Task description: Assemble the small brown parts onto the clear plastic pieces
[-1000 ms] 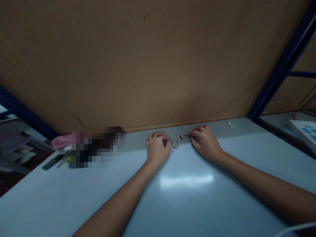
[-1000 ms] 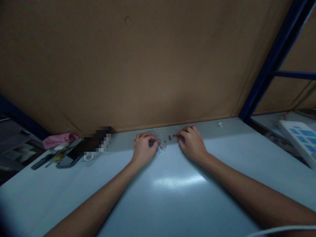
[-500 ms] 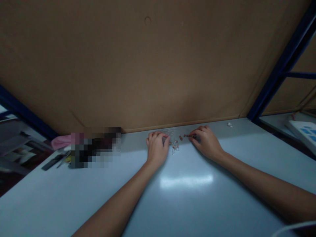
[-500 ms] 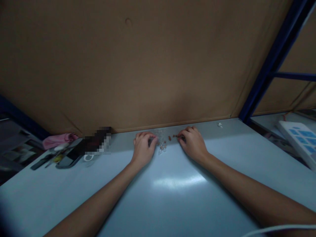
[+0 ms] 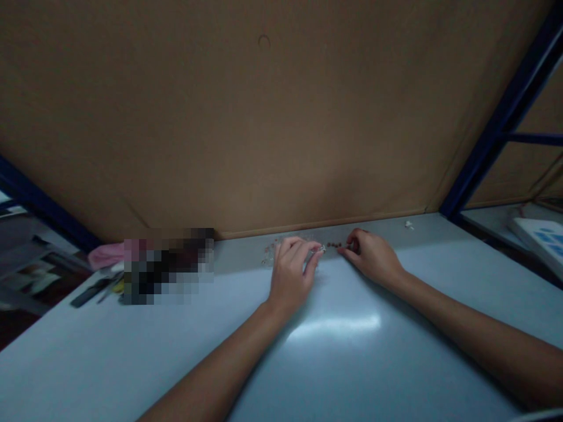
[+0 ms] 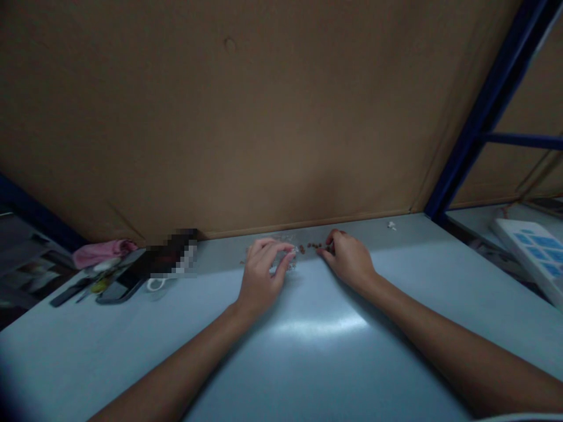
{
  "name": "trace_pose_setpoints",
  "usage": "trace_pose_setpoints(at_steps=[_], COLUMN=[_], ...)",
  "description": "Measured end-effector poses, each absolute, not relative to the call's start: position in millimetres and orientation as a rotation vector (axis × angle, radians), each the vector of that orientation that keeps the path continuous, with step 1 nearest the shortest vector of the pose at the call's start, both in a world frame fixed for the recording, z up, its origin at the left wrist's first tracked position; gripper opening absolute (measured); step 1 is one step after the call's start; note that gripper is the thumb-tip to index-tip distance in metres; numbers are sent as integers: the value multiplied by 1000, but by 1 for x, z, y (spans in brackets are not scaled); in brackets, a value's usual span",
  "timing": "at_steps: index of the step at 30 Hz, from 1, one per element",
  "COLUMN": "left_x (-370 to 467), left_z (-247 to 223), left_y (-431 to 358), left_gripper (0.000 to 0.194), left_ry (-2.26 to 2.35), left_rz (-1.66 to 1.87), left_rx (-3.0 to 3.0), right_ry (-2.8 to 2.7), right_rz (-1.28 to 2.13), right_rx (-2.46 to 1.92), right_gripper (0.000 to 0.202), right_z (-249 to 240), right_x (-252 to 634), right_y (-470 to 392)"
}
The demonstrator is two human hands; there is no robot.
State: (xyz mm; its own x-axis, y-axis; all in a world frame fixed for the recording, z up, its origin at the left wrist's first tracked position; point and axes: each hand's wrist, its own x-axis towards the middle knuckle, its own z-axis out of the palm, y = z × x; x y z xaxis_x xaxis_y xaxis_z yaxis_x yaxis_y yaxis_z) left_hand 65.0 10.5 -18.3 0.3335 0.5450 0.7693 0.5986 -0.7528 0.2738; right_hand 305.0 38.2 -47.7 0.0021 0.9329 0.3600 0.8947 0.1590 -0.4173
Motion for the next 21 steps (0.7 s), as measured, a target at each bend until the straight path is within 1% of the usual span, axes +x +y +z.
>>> trace_pose_setpoints(at_steps=[5, 14, 17, 21], left_x=[66, 67, 67, 66], left_z=[-21, -20, -20, -20], left_y=[9, 8, 9, 11], left_gripper=[9, 8, 7, 6], left_ry=[-1017, -1092, -1109, -1137], left_rz=[-1420, -1458, -1501, -1531], left_rx=[-2560, -2600, -2591, -2585], right_ry=[-1915, -1970, -2028, -2083], right_rz=[111, 297, 310, 300], right_rx=[-1705, -1567, -1555, -1506], right_gripper=[22, 9, 6, 7], right_z=[-47, -41, -39, -37], right_x=[307, 312, 315, 317], right_y=[39, 40, 42, 43])
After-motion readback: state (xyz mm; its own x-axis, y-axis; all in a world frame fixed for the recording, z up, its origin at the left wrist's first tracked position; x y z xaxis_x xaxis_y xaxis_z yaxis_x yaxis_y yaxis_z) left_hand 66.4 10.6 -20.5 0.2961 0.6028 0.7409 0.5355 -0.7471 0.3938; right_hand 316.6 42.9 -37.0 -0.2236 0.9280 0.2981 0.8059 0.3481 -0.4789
